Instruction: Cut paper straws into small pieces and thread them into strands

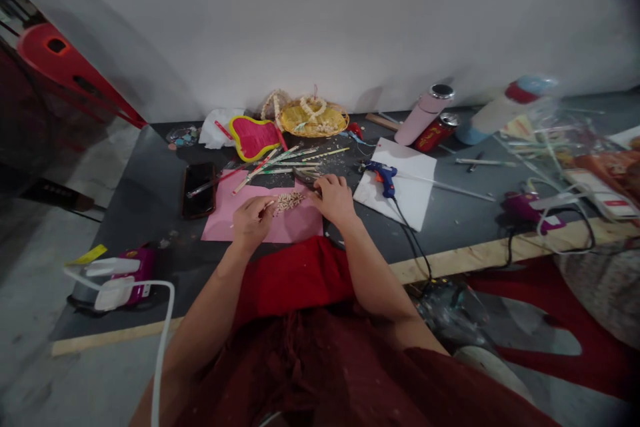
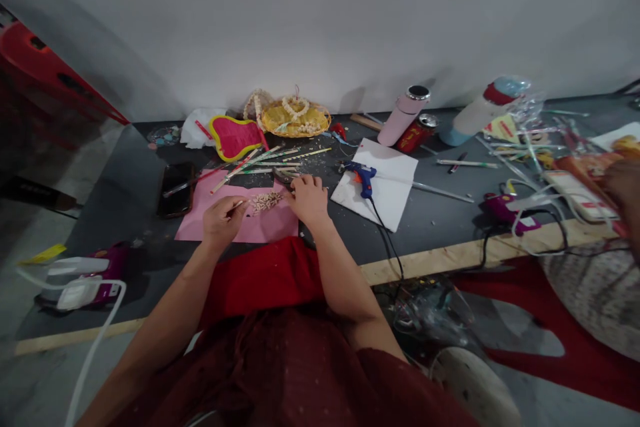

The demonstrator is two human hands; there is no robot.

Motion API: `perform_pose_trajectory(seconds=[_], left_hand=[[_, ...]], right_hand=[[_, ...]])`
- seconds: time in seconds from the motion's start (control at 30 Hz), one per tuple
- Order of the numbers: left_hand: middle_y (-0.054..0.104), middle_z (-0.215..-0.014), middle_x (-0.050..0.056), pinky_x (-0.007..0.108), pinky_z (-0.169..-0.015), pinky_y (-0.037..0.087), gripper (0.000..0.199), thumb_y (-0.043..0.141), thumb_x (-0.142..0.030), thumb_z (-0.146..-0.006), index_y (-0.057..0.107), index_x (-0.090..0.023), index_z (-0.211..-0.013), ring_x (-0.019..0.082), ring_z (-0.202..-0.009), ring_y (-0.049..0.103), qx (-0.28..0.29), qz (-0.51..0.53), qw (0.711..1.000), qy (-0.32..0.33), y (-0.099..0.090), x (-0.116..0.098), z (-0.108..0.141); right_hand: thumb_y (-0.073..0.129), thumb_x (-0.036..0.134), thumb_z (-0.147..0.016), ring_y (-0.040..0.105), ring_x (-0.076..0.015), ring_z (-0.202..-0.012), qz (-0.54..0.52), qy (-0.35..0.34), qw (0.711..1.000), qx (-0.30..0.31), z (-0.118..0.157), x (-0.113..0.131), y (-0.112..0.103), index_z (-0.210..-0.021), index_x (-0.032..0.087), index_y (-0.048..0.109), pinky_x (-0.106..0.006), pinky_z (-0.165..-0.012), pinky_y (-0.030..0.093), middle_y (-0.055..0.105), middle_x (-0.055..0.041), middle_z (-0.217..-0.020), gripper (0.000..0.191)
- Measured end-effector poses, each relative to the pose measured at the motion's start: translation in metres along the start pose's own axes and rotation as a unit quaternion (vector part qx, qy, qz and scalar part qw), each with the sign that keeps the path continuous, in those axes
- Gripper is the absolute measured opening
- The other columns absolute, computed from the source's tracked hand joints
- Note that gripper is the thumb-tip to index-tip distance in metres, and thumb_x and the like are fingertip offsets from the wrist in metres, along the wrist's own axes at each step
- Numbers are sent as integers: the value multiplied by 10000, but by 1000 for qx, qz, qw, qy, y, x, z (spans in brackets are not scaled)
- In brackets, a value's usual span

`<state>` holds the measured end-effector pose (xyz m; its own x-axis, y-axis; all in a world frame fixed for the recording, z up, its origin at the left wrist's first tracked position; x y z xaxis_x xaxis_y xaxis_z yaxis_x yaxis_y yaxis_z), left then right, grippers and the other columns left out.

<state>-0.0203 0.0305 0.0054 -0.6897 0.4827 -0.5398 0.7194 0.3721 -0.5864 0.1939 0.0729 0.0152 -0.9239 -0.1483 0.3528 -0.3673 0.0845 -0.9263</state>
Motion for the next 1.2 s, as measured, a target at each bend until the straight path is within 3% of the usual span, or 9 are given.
perform_pose_trajectory(seconds=[0.27,0.4,0.5,0.6,0.7,0.83,1.0,1.07,1.2], left_hand=[[753,-845,63,259,-709,530,162,597,-283,-882,716,-174,-903,167,-762,693,17,-10,1000,-14,0,-1,-1],[755,-854,60,253,-709,531,188,578,-298,-896,717,-172,-919,163,-769,696,19,-10,1000,-22,0,1,-1],[758,-871,62,255,-738,530,197,569,-303,-904,718,-174,-918,166,-804,699,10,-23,1000,-19,-1,1,-2],[759,-879,69,264,-761,529,203,565,-306,-904,720,-175,-916,174,-828,700,-10,-29,999,-25,-2,2,-2],[757,-875,64,263,-744,528,207,569,-322,-899,718,-180,-923,171,-816,697,-28,-18,998,-52,-4,3,-2],[747,-845,46,248,-709,515,197,580,-328,-894,712,-183,-911,155,-777,687,-58,6,994,-93,-8,5,-3],[740,-806,31,227,-681,511,184,587,-316,-888,705,-175,-887,136,-739,679,-96,47,987,-119,-15,1,-7],[741,-795,30,219,-673,513,168,592,-296,-883,702,-168,-877,128,-723,678,-108,63,985,-121,-18,-3,-8],[745,-801,37,230,-702,523,147,596,-271,-878,695,-162,-871,136,-763,687,-127,93,978,-134,-22,-7,-10]], right_hand=[[569,383,-869,510,-299,-1107,70,43,995,61,1,-5,3,-1046,192,654,-410,-865,463,600,-134,-1178,274],[528,315,-871,551,-264,-1028,21,56,998,20,-5,-15,4,-917,182,650,-365,-827,460,647,-122,-1052,186],[503,403,-897,574,-208,-883,-130,54,988,-64,-9,-19,-1,-829,190,604,-336,-790,455,634,-71,-875,245],[594,531,-825,547,-140,-686,-393,38,913,-98,-8,-13,-4,-911,195,575,-285,-655,461,573,2,-756,347],[726,467,-714,525,-105,-578,-577,35,815,20,-4,3,1,-1060,207,568,-244,-529,440,581,33,-743,461],[767,367,-658,561,-93,-608,-650,50,746,136,4,20,8,-992,212,605,-231,-530,480,655,-2,-889,401],[761,371,-660,647,-182,-957,-702,21,682,206,12,30,5,-944,226,578,-331,-736,582,524,-53,-1379,368],[718,355,-704,653,-193,-970,-684,-14,702,199,14,32,3,-961,231,564,-353,-744,581,496,-59,-1414,324],[589,210,-748,615,-221,-1097,-508,-115,851,74,14,31,0,-825,209,555,-401,-924,510,608,-87,-1252,84]])
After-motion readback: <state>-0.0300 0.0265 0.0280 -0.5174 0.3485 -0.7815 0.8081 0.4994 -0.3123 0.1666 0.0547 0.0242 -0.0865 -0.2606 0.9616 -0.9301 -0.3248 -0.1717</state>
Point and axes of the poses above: each hand's wrist, its own z-axis away from the middle knuckle, its own y-axis out of the palm, x = y × z, the point moved 2 cm from there along -z, towards the middle knuckle
